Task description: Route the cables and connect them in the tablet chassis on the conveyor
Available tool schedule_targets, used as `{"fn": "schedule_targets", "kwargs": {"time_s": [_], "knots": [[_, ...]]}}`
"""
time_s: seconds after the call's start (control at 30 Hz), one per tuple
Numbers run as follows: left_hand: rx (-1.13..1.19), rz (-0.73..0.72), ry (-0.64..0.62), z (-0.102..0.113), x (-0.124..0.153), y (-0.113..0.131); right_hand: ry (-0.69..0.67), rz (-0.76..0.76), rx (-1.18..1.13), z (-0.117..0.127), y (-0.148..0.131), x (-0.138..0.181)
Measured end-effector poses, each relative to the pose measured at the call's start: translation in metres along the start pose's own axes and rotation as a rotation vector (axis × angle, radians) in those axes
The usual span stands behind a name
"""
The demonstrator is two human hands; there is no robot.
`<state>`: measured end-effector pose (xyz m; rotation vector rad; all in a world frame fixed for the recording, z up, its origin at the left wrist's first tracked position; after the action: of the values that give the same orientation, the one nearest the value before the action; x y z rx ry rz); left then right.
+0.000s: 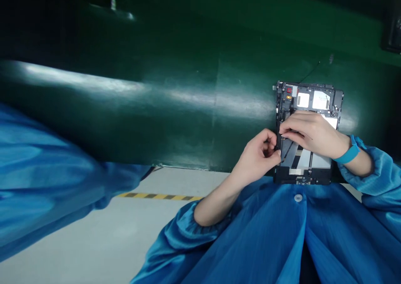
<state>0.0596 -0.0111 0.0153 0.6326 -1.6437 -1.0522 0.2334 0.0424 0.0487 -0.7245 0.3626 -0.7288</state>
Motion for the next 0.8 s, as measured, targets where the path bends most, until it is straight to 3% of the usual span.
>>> {"fn": "schedule_targets", "kwargs": {"time_s": [0.27,0.57,0.8], "knots": [[-0.046,-0.069,0.102,0.003,-0.015,0.004,0.038,-0.01,0.036,0.0,0.001,-0.002],[-0.024,-0.196,0.077,0.008,-0.025,0.002,0.067,-0.008,0.007,0.002,0.003,-0.006],[-0.056,-0.191,0.094,0.006,-0.026,0.006,0.143,0.002,0.046,0.003,0.007,-0.006]]}}
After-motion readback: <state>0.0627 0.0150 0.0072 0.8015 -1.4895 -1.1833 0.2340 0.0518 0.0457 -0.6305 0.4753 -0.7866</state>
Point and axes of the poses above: each hand's wrist, its own x-axis away from the middle knuckle, its own z-axis out of the back of the hand, y = z × x, the point moved 3 cm from there along -x, towards the middle knuckle, and after that the axes turned 1 degree about -z, right-handed, at the moved point
